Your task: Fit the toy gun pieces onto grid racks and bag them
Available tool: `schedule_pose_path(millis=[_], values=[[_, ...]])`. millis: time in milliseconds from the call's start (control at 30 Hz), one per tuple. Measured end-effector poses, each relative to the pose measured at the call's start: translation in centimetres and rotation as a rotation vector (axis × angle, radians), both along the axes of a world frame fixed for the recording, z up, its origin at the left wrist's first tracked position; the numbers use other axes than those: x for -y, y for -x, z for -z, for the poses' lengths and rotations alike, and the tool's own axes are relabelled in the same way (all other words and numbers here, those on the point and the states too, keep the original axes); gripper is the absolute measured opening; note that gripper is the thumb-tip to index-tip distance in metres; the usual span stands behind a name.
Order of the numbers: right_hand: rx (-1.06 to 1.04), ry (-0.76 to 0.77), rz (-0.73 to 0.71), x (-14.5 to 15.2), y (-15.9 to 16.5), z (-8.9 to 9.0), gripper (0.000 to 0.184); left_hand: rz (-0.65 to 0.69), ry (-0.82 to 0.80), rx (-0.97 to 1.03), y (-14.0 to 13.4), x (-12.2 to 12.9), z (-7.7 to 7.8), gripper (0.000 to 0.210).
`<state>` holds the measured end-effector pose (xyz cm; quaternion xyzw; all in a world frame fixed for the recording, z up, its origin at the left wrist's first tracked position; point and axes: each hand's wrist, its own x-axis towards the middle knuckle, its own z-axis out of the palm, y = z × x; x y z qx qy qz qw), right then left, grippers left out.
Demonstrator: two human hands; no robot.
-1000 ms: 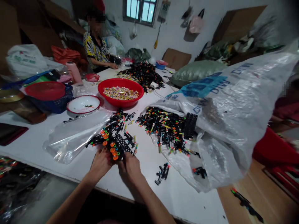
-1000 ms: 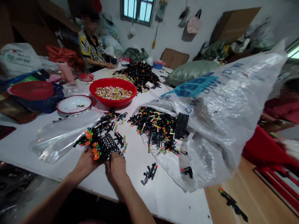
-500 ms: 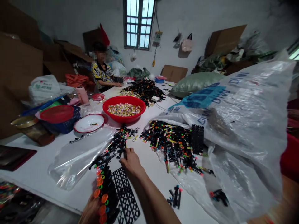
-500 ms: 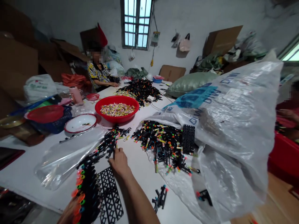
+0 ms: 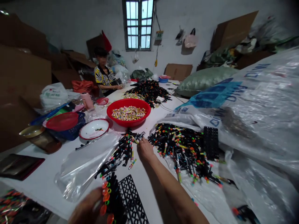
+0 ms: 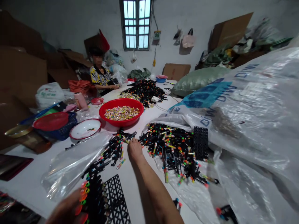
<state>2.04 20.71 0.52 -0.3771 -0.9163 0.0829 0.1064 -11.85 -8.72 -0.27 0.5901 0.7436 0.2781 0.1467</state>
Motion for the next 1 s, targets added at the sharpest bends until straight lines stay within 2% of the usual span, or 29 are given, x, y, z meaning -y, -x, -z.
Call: schedule_pose_path(millis=[33, 133, 167, 200, 267, 333, 400, 533, 600, 700, 800, 867, 1000], values=[[0.004, -0.003, -0.004, 0.1, -0.2, 0.2, 0.023, -0.091, -0.048, -0.041, 1.4, -0.7, -1.3, 0.033], [0.025, 0.004, -0.007, 0.4, -0.8, 0.6, 0.020, -0.207, -0.043, -0.036, 4.2, -4.6, -5.3, 0.033], [0.032, 0.007, -0.007, 0.5, -0.8, 0.6, 0.020, -0.186, -0.034, -0.010, 4.5, -6.4, -6.3, 0.035], [0.040, 0.008, -0.008, 0.6, -0.7, 0.5, 0.020, -0.110, -0.014, 0.024, 4.4, -8.4, -7.1, 0.036], [0.035, 0.023, 0.009, 0.8, -0.2, 0.3, 0.018, 0.119, 0.079, 0.002, 3.6, -12.3, -7.6, 0.035], [-0.018, 0.071, 0.082, 0.8, 0.5, -0.1, 0.020, 0.372, 0.151, -0.133, 2.3, -15.4, -7.0, 0.032], [-0.087, 0.148, 0.174, 0.8, 1.2, -0.5, 0.023, 0.549, 0.166, -0.238, 1.2, -17.3, -5.8, 0.032], [-0.099, 0.187, 0.226, 0.4, 2.8, -0.9, 0.021, 0.711, 0.136, -0.344, 0.0, -18.7, -3.1, 0.026], [-0.073, 0.174, 0.219, 0.0, 3.2, -1.0, 0.019, 0.750, 0.118, -0.411, -0.3, -18.9, -2.1, 0.020], [-0.044, 0.202, 0.175, -0.5, 2.5, -1.0, 0.017, 0.777, 0.082, -0.506, -0.6, -19.0, -1.4, 0.011], [-0.036, 0.252, -0.003, -0.4, 0.7, -0.1, 0.019, 0.766, 0.029, -0.576, -0.9, -19.0, -1.2, 0.007], [-0.044, 0.279, -0.115, 0.1, -0.5, 0.8, 0.013, 0.754, -0.053, -0.556, -1.0, -19.0, -0.8, 0.002], [-0.092, 0.291, -0.113, 1.4, -1.4, 1.8, 0.026, 0.744, -0.175, -0.528, -1.1, -19.4, 1.5, 0.005]])
